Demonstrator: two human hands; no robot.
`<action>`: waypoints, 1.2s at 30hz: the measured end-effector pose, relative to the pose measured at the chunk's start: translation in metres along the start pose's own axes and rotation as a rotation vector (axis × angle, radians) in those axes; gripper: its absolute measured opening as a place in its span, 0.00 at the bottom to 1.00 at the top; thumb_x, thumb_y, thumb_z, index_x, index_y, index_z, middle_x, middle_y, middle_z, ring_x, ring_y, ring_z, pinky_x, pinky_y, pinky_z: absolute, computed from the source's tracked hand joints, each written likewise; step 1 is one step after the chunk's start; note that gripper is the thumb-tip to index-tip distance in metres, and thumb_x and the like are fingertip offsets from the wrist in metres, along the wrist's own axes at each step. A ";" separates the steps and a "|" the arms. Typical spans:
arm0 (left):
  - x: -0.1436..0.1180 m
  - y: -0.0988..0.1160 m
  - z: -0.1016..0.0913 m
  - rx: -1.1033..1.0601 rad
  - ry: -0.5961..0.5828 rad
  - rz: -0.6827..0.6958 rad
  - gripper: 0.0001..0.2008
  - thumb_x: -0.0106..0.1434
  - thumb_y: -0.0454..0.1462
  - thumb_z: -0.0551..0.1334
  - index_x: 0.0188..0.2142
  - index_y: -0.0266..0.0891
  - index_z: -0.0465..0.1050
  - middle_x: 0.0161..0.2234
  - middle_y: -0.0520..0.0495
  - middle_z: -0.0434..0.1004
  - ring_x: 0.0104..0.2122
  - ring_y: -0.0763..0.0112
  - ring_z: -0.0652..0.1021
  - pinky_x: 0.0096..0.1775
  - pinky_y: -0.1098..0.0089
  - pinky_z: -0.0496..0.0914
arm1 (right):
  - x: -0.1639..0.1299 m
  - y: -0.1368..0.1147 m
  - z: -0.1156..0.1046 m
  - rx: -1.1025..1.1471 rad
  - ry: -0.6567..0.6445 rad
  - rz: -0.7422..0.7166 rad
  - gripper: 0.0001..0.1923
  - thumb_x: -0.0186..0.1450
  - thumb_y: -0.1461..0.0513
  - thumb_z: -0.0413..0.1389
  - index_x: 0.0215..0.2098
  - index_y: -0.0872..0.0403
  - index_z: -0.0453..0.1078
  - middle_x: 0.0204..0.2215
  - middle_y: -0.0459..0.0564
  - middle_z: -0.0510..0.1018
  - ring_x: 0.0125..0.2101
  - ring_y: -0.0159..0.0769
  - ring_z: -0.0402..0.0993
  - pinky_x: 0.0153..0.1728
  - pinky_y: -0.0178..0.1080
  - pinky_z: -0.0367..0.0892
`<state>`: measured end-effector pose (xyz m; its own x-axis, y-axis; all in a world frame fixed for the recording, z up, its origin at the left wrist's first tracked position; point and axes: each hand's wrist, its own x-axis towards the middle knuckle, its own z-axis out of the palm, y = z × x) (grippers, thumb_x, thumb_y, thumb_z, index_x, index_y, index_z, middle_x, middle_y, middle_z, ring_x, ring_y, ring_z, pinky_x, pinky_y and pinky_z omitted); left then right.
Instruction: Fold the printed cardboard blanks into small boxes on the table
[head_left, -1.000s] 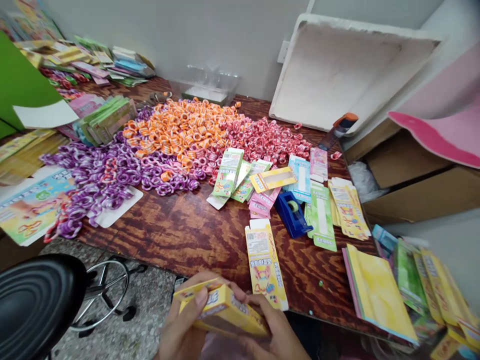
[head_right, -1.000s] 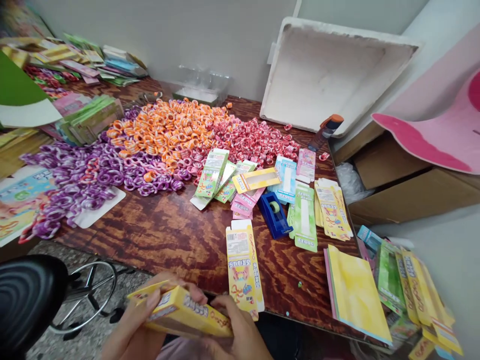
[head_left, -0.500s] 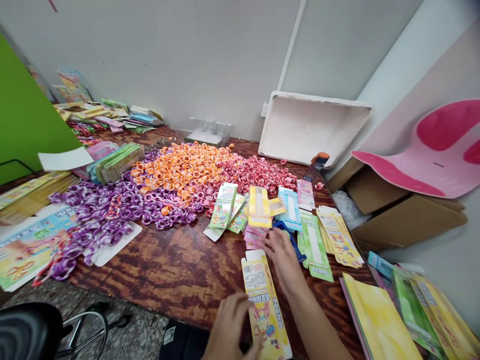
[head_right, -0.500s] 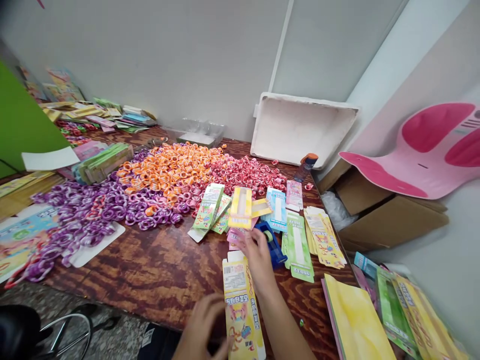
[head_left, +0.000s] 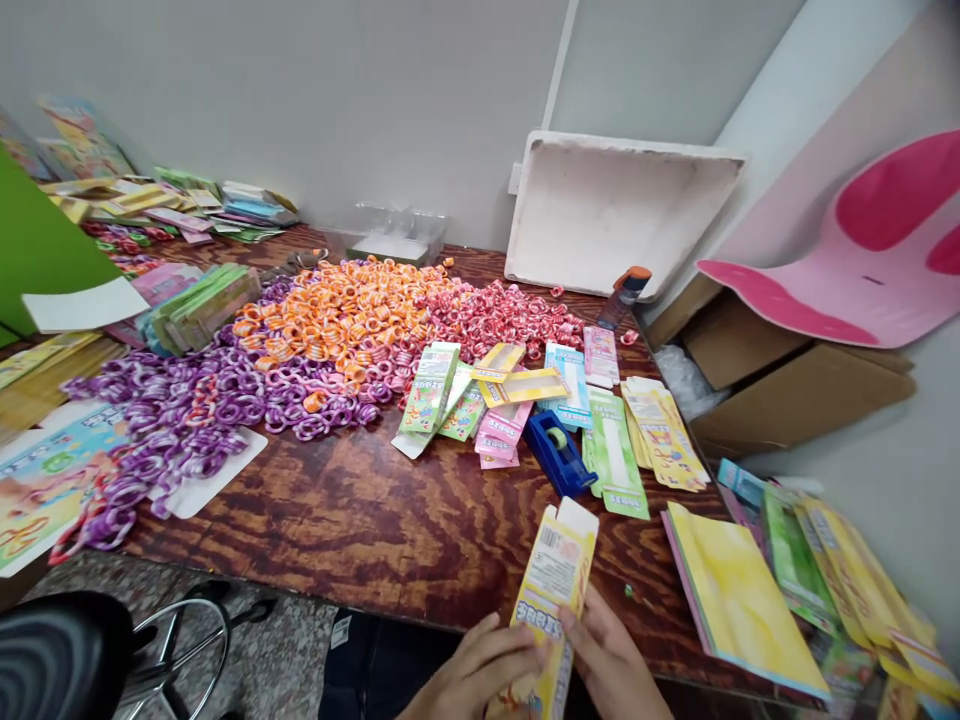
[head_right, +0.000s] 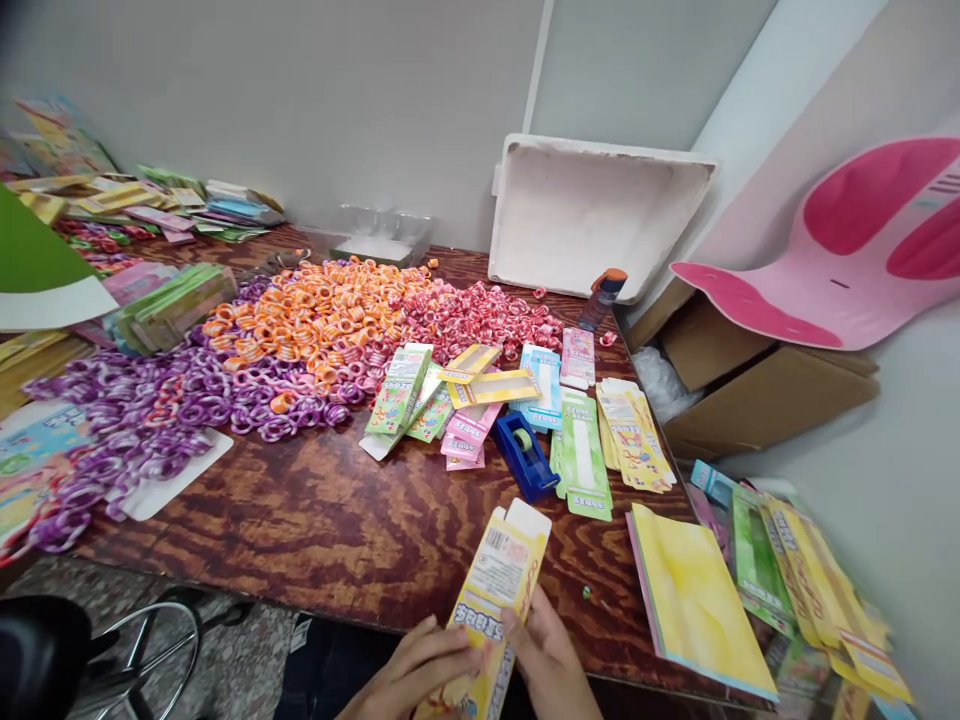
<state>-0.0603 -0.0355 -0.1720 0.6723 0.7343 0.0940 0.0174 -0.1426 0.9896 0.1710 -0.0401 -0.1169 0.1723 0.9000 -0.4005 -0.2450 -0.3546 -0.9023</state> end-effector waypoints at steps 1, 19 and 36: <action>0.005 0.011 0.000 -0.059 0.103 -0.031 0.20 0.65 0.48 0.70 0.56 0.54 0.82 0.63 0.37 0.76 0.66 0.41 0.71 0.70 0.38 0.51 | -0.005 0.000 0.001 0.072 -0.047 0.003 0.26 0.63 0.45 0.67 0.53 0.51 0.75 0.44 0.57 0.85 0.36 0.46 0.83 0.38 0.46 0.79; 0.092 0.104 0.003 -1.209 0.142 -0.220 0.44 0.54 0.66 0.69 0.57 0.34 0.78 0.53 0.35 0.81 0.61 0.42 0.74 0.66 0.50 0.62 | -0.006 -0.021 0.036 -1.043 0.163 -0.910 0.25 0.73 0.62 0.53 0.67 0.44 0.67 0.66 0.57 0.66 0.63 0.56 0.62 0.60 0.65 0.58; 0.090 0.101 -0.062 -0.201 1.236 -0.305 0.40 0.50 0.50 0.75 0.58 0.41 0.66 0.68 0.36 0.60 0.72 0.47 0.58 0.73 0.51 0.48 | 0.003 -0.122 0.033 -0.272 -0.307 -0.339 0.21 0.74 0.49 0.57 0.40 0.54 0.86 0.33 0.54 0.86 0.34 0.42 0.81 0.39 0.41 0.76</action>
<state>-0.0434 0.0571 -0.0564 -0.4694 0.8585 -0.2065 -0.1354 0.1611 0.9776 0.1698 0.0146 -0.0024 -0.0980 0.9939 -0.0511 0.0398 -0.0474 -0.9981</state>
